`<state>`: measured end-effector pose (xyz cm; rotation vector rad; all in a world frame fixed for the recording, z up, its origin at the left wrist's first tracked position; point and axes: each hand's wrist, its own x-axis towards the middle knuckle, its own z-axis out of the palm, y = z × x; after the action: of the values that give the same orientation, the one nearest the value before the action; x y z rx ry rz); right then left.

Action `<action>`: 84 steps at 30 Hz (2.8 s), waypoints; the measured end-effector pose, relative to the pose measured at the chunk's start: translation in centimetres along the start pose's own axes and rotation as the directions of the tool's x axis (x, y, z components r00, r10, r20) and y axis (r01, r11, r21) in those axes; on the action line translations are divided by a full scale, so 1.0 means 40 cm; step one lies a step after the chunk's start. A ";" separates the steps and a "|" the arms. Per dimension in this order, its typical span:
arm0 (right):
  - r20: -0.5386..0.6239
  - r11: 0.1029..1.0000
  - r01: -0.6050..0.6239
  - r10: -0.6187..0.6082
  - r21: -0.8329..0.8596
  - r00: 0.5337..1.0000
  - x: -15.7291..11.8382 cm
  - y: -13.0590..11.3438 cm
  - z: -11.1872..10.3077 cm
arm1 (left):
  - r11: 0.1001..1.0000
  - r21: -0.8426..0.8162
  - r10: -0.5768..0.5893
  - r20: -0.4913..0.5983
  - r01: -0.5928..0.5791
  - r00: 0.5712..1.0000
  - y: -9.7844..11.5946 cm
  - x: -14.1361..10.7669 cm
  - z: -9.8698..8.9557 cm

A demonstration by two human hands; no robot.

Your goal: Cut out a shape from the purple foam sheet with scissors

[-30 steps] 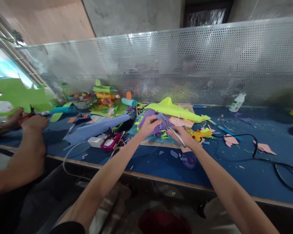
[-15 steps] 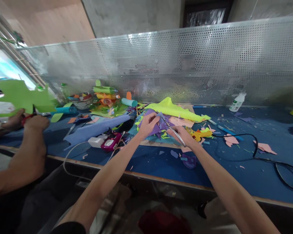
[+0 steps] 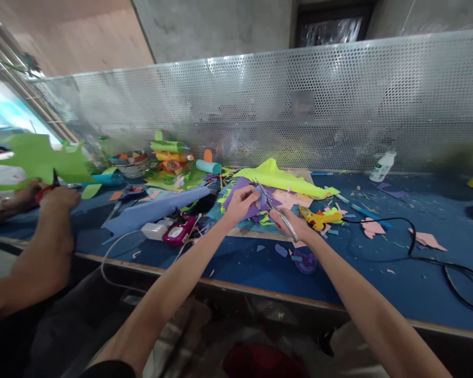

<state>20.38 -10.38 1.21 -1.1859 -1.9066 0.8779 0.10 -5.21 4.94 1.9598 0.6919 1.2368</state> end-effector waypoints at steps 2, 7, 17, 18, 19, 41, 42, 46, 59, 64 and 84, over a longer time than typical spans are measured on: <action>-0.009 1.000 0.011 -0.011 0.021 1.000 0.001 -0.003 0.010 | 0.999 -0.038 -0.008 -0.005 0.007 1.000 0.000 0.001 0.002; -0.058 0.998 0.041 -0.038 0.054 0.998 0.007 -0.005 0.033 | 0.993 -0.122 0.010 -0.017 -0.012 1.000 -0.004 0.001 0.010; -0.111 0.997 0.051 -0.046 0.050 0.993 0.004 -0.007 0.045 | 0.984 -0.179 -0.024 -0.007 0.022 1.000 -0.003 -0.002 0.018; -0.111 0.997 0.054 -0.049 0.046 0.993 0.004 -0.005 0.045 | 0.983 -0.182 -0.024 -0.007 0.022 1.000 -0.001 -0.002 0.018; -0.110 0.997 0.057 -0.052 0.043 0.993 0.005 -0.002 0.044 | 0.983 -0.180 -0.026 -0.009 0.024 1.000 0.000 -0.002 0.018; -0.101 0.990 0.082 -0.093 -0.113 0.991 0.013 -0.003 -0.011 | 1.000 0.002 0.009 0.020 -0.009 1.000 -0.041 0.007 -0.001; -0.125 0.990 0.062 -0.078 -0.127 0.989 0.015 -0.001 -0.013 | 1.000 -0.003 0.002 0.019 -0.002 1.000 -0.042 0.008 -0.003; -0.209 0.983 -0.056 0.019 -0.174 0.978 0.022 0.003 -0.018 | 0.999 -0.029 -0.015 0.028 0.016 1.000 -0.039 0.011 -0.009; -0.354 0.968 -0.124 0.041 -0.216 0.934 0.032 0.002 -0.004 | 0.934 -0.348 -0.135 -0.145 0.077 0.980 -0.030 0.015 0.032; -0.334 0.981 -0.097 0.037 -0.165 0.942 0.033 0.012 0.006 | 0.908 -0.406 -0.199 -0.198 0.104 0.960 -0.042 0.020 0.032; -0.119 0.998 0.031 -0.037 -0.050 0.992 0.016 0.008 0.008 | 0.971 -0.201 -0.160 -0.127 0.132 0.979 -0.017 0.006 0.029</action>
<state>20.05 -9.74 0.93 -1.2036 -1.8546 0.7298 1.22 -4.98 4.19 1.6463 0.7457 1.3099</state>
